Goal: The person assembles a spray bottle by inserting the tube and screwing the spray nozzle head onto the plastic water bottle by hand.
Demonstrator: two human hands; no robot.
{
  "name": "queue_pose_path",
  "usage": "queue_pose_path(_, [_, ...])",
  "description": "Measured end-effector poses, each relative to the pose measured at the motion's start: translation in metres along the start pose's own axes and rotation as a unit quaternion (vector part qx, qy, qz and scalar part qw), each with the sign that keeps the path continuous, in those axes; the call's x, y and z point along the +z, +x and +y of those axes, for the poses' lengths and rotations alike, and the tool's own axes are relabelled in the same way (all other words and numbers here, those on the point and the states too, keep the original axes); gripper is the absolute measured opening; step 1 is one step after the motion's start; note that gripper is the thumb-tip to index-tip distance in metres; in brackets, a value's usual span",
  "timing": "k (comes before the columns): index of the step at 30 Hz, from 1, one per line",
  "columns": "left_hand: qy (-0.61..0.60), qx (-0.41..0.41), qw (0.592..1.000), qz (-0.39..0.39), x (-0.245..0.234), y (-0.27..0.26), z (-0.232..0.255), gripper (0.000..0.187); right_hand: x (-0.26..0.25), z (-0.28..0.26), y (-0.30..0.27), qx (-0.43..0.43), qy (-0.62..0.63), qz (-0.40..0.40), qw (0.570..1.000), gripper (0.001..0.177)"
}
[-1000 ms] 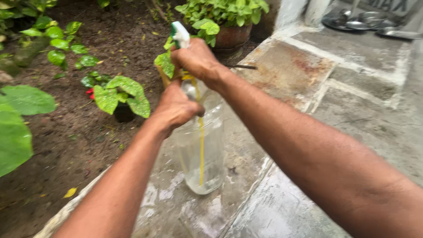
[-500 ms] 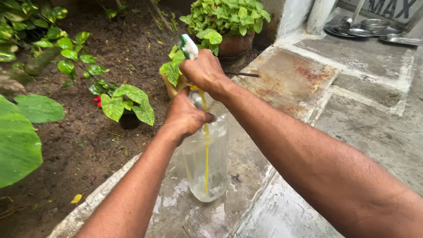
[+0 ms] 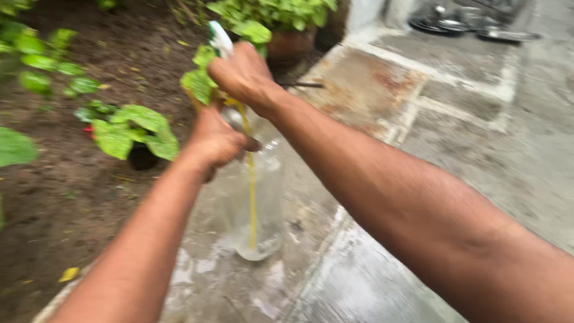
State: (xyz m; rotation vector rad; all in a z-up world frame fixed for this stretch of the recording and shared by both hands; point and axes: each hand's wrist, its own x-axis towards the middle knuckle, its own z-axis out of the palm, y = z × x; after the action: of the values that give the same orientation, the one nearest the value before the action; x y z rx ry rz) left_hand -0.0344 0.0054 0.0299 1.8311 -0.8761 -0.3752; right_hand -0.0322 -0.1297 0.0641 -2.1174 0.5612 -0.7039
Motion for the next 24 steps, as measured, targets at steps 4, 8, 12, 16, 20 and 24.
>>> queue_pose_path(4, [0.063,-0.066,0.996,-0.005,0.016,0.008,0.015,0.100,-0.023,0.008,0.007,0.015,0.037,0.032,0.999,0.030])
queue_pose_path(8, [0.151,-0.023,0.988,0.031,0.039,0.016,0.042,0.100,-0.060,0.013,0.006,0.033,0.074,0.051,0.995,0.027])
queue_pose_path(12, [0.134,0.003,0.991,-0.026,0.066,0.017,0.067,0.100,-0.097,0.028,0.001,0.046,0.048,0.137,0.988,0.029])
queue_pose_path(16, [0.121,0.013,0.992,-0.038,0.100,0.015,0.074,0.101,-0.128,0.048,-0.016,0.025,-0.003,0.152,0.988,0.034])
queue_pose_path(20, [0.120,0.004,0.992,-0.044,0.114,0.027,0.081,0.100,-0.144,0.050,-0.014,0.015,-0.017,0.139,0.990,0.034])
queue_pose_path(24, [0.148,0.004,0.989,-0.025,0.113,0.038,0.090,0.098,-0.149,0.051,0.000,0.044,0.049,0.121,0.990,0.036])
